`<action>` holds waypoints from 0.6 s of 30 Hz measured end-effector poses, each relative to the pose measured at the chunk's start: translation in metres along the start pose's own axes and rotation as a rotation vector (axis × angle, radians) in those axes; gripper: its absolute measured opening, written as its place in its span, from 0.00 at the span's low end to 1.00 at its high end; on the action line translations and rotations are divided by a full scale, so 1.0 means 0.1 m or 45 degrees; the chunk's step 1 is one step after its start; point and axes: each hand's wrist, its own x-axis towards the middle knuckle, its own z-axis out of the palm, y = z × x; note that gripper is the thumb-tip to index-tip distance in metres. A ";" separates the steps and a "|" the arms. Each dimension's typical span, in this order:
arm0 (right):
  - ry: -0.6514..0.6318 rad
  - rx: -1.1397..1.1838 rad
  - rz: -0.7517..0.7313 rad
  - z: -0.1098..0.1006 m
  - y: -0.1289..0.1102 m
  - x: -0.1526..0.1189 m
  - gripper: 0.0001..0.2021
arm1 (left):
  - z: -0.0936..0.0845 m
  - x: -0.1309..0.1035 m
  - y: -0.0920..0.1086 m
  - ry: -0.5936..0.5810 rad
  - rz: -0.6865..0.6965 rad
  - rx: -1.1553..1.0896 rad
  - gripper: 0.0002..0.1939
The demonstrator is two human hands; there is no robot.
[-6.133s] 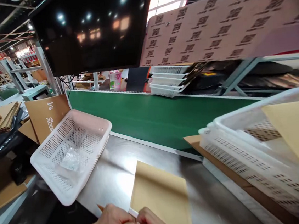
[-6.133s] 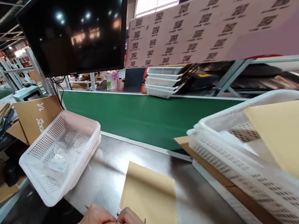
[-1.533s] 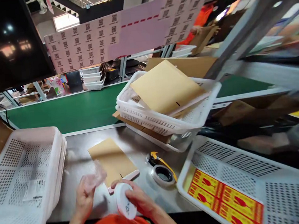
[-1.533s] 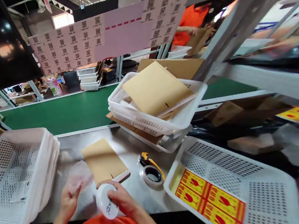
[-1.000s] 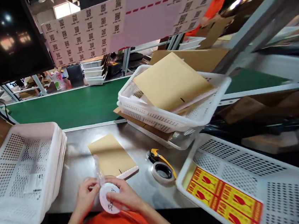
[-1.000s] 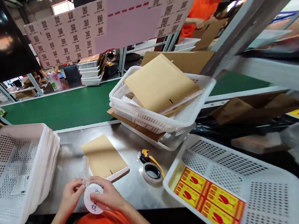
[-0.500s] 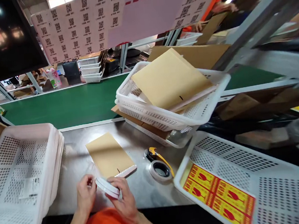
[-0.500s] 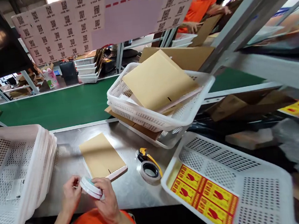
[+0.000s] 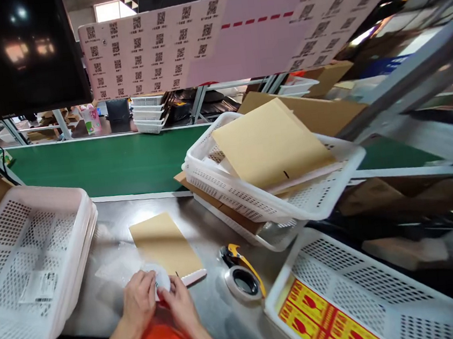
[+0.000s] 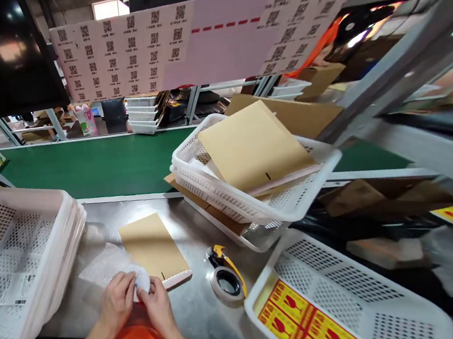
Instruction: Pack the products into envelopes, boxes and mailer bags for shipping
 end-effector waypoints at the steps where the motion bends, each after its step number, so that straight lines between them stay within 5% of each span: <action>1: 0.027 0.069 0.023 0.00 0.03 0.00 0.20 | 0.03 -0.01 0.00 -0.007 0.006 0.011 0.17; 9: -0.231 -0.434 -0.195 -0.17 -0.05 -0.08 0.19 | 0.04 0.03 0.09 0.042 -0.022 -0.016 0.13; 14: 0.034 -0.150 -0.049 -0.07 0.10 0.00 0.19 | 0.11 -0.09 0.00 -0.025 0.111 0.063 0.13; 18: -0.024 -0.249 -0.157 -0.10 0.16 -0.08 0.17 | 0.09 -0.14 -0.05 -0.048 0.007 0.008 0.11</action>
